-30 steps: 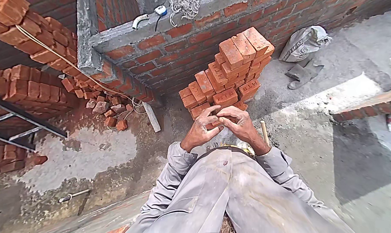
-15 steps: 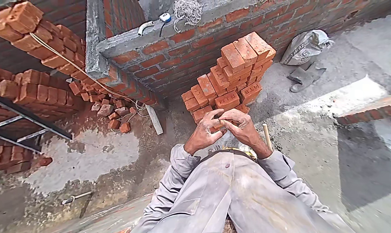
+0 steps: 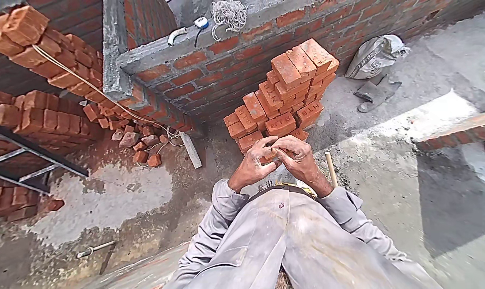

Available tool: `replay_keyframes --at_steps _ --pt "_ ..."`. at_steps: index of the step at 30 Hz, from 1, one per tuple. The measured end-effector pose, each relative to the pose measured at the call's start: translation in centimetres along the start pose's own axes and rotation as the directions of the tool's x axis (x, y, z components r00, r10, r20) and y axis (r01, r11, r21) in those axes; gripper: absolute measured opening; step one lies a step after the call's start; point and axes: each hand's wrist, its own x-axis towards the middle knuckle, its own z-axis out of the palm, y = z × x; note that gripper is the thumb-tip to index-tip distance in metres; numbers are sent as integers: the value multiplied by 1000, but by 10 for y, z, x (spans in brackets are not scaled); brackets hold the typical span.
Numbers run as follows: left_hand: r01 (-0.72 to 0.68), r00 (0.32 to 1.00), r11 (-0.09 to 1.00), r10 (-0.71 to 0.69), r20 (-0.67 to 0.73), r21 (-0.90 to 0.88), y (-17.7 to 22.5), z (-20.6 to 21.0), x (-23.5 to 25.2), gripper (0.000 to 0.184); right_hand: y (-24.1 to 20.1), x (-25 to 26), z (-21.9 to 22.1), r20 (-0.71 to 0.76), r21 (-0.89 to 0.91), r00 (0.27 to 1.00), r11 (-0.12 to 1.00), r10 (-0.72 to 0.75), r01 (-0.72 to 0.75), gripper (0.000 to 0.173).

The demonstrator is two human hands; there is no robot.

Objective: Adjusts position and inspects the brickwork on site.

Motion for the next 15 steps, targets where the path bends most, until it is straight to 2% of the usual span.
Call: replay_keyframes --at_steps 8,11,15 --pt "-5 1000 999 5 5 -53 -1 1 -1 26 1 -2 3 -21 -31 999 999 -26 25 8" --pt "-9 1000 998 9 4 -66 0 0 -1 24 0 -2 3 -15 34 999 999 36 -36 8" --pt "-4 1000 1000 4 -13 2 1 0 -3 26 -2 -1 0 32 107 989 983 144 -147 11"
